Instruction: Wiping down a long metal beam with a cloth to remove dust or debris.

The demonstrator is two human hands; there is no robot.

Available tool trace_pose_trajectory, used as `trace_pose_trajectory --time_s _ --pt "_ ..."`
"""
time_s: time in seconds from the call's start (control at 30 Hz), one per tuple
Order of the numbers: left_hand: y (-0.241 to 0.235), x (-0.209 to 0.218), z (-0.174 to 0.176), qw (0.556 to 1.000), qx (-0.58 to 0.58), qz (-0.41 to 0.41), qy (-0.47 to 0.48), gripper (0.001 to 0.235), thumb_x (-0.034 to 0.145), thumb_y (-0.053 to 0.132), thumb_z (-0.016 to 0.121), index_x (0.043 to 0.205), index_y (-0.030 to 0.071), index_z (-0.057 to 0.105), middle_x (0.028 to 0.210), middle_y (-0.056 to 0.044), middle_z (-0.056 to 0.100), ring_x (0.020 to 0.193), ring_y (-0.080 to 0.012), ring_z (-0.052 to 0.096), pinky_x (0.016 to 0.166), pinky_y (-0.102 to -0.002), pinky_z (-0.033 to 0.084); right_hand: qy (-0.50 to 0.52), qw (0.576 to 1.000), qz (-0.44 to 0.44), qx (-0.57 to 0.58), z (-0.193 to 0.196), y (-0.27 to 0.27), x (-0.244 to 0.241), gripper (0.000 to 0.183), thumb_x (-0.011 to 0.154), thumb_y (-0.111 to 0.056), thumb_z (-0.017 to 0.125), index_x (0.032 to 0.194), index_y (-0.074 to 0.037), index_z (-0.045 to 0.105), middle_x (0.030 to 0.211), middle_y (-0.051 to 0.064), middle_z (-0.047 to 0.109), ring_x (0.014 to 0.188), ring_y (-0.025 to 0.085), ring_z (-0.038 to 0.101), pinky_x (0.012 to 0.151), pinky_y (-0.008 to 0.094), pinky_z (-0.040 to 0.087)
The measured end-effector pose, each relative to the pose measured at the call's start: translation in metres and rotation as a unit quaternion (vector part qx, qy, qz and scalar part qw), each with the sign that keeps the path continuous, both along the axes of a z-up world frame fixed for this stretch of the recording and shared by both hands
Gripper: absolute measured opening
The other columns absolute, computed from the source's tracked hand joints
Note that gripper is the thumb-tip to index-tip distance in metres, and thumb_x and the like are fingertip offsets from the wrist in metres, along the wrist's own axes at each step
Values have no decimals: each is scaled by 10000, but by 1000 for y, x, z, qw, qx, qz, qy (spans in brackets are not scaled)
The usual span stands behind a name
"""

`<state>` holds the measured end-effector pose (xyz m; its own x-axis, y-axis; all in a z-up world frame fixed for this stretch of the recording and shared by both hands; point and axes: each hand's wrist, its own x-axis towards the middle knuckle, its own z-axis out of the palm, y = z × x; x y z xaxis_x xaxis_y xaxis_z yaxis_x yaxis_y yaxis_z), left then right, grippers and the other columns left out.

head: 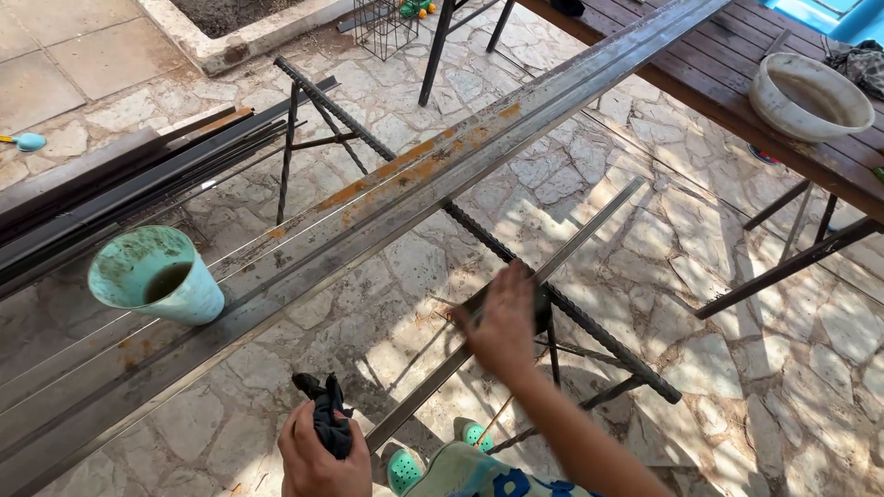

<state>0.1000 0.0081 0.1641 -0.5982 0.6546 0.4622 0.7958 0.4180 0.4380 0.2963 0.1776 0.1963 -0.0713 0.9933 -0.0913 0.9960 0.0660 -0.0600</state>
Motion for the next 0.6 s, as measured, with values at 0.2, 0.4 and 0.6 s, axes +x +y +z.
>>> trace_pose_trajectory --time_s 0.2,0.4,0.6 --pt "-2 -4 -14 999 -11 -25 -19 433 902 184 756 1303 71 637 1279 -140 662 992 -343 715 738 -440 633 91 995 -4 -35 30 20 12 1098 833 -792 -25 1503 75 -106 1618 241 -201 1509 323 -186 1228 437 -100" --pt "-1 -3 -21 999 -13 -17 -34 427 909 195 749 1306 74 649 1281 -155 658 987 -356 716 735 -456 636 61 986 -147 -46 33 95 74 1087 819 -796 -89 1496 54 -127 1623 226 -209 1515 329 -201 1246 434 -119" --pt "-3 -10 -41 999 44 -24 -19 405 923 106 741 1297 5 622 1270 -212 636 1113 -410 643 890 -506 593 94 983 155 -10 12 -39 -22 1075 903 -803 152 1525 46 -71 1641 220 -135 1525 300 -118 1223 401 -86"
